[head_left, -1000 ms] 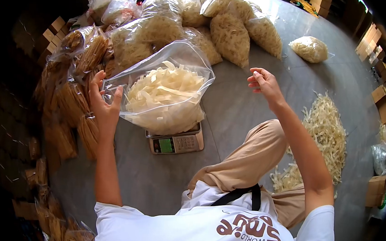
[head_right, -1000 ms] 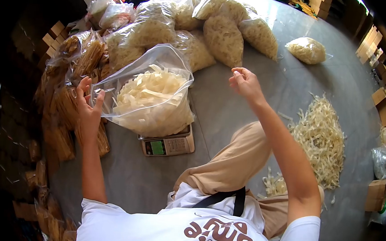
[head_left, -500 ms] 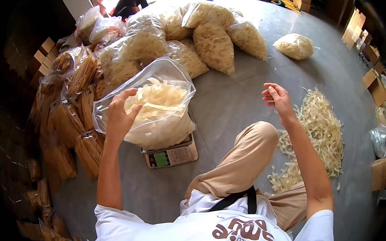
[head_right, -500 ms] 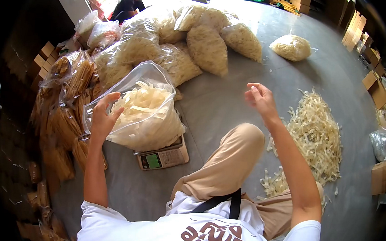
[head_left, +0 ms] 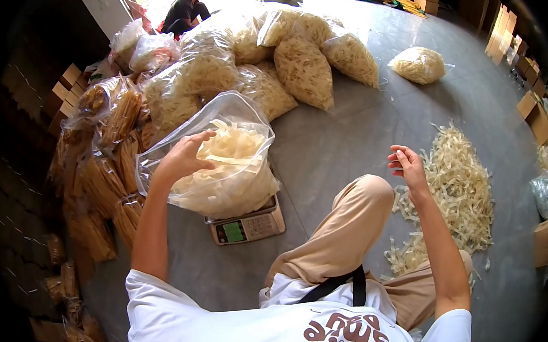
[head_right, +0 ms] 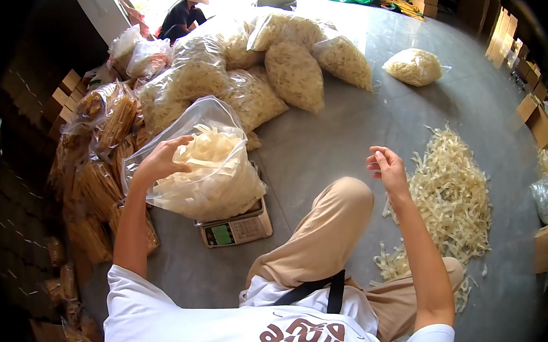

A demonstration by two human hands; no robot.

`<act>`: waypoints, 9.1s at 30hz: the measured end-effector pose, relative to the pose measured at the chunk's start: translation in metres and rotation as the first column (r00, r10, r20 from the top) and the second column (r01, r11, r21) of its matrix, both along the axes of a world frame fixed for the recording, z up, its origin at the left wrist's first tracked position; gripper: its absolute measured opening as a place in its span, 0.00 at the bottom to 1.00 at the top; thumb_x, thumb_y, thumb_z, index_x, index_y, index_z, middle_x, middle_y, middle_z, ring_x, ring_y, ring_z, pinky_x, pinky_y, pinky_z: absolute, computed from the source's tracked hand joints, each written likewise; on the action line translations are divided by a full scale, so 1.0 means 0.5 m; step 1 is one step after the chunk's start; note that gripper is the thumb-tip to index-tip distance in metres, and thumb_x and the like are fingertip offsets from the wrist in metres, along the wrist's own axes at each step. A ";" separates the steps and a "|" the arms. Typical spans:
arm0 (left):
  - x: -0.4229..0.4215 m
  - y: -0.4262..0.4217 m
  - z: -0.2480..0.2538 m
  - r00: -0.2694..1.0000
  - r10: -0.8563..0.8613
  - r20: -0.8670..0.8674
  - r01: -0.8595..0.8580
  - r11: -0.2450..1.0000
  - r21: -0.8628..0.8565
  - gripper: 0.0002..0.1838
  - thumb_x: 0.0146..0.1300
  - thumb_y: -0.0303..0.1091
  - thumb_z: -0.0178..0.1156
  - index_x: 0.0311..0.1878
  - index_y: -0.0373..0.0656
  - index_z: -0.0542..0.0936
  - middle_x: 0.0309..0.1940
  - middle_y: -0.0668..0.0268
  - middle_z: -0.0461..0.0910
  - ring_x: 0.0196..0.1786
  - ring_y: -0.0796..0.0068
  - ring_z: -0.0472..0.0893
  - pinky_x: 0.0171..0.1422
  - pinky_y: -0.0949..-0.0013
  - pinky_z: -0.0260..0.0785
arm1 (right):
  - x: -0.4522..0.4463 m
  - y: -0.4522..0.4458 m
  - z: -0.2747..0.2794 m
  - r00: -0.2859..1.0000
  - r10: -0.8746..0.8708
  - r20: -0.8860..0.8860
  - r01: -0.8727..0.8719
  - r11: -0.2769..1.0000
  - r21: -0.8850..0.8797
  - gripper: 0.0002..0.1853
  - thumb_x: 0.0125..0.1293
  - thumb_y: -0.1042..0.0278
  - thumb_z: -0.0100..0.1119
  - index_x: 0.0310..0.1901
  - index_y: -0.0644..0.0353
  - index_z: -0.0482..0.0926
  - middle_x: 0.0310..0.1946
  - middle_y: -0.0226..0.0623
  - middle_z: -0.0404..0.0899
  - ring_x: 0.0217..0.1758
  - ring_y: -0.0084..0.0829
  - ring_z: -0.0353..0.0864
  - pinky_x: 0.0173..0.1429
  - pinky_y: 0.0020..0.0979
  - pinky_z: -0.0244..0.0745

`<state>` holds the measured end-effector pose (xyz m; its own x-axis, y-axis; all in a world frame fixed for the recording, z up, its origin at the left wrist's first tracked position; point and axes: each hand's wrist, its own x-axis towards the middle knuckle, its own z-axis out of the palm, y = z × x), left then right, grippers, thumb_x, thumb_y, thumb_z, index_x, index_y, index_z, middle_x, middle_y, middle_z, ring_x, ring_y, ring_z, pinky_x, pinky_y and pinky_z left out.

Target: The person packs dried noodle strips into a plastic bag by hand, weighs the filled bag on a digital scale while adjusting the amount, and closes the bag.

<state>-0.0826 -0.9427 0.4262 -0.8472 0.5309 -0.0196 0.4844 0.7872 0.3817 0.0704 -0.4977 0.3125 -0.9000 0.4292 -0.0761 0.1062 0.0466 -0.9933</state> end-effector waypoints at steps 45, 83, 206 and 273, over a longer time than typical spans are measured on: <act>-0.030 -0.026 0.005 0.955 -0.026 -0.297 -0.014 0.991 -0.133 0.25 0.37 0.28 0.66 0.45 0.48 0.76 0.40 0.62 0.78 0.44 0.57 0.77 0.44 0.60 0.70 | 0.126 0.103 -0.164 0.984 -0.057 0.171 0.067 0.996 -0.055 0.10 0.66 0.67 0.46 0.46 0.57 0.74 0.32 0.28 0.77 0.31 0.17 0.75 0.32 0.19 0.70; -0.037 -0.037 0.137 0.933 0.004 -0.360 0.059 0.985 0.162 0.31 0.40 0.22 0.67 0.53 0.32 0.71 0.40 0.55 0.78 0.42 0.71 0.78 0.48 0.71 0.69 | 0.264 0.133 -0.295 0.916 -0.157 0.368 0.214 0.970 -0.118 0.10 0.65 0.66 0.49 0.46 0.55 0.74 0.32 0.28 0.77 0.30 0.20 0.76 0.30 0.21 0.71; 0.124 0.097 0.213 0.774 0.092 -0.626 -0.096 0.995 0.028 0.03 0.49 0.23 0.59 0.23 0.33 0.76 0.22 0.54 0.75 0.26 0.58 0.77 0.32 0.63 0.66 | 0.341 0.093 -0.342 0.904 -0.176 0.389 0.168 0.984 0.056 0.15 0.62 0.71 0.49 0.52 0.58 0.70 0.46 0.34 0.71 0.37 0.22 0.76 0.31 0.21 0.71; 0.013 0.056 0.112 0.968 0.159 -0.193 -0.071 0.915 0.398 0.15 0.45 0.26 0.70 0.38 0.33 0.80 0.31 0.62 0.82 0.31 0.81 0.79 0.37 0.79 0.72 | 0.340 0.081 -0.360 0.947 -0.125 0.295 -0.024 0.891 0.454 0.15 0.54 0.79 0.53 0.46 0.64 0.73 0.43 0.43 0.72 0.44 0.34 0.75 0.41 0.26 0.75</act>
<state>-0.0759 -0.9147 0.4820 -0.8625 0.3585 0.3572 0.5050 0.6554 0.5617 0.2402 -0.4571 0.1324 -0.8385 0.5279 -0.1352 0.4171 0.4621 -0.7826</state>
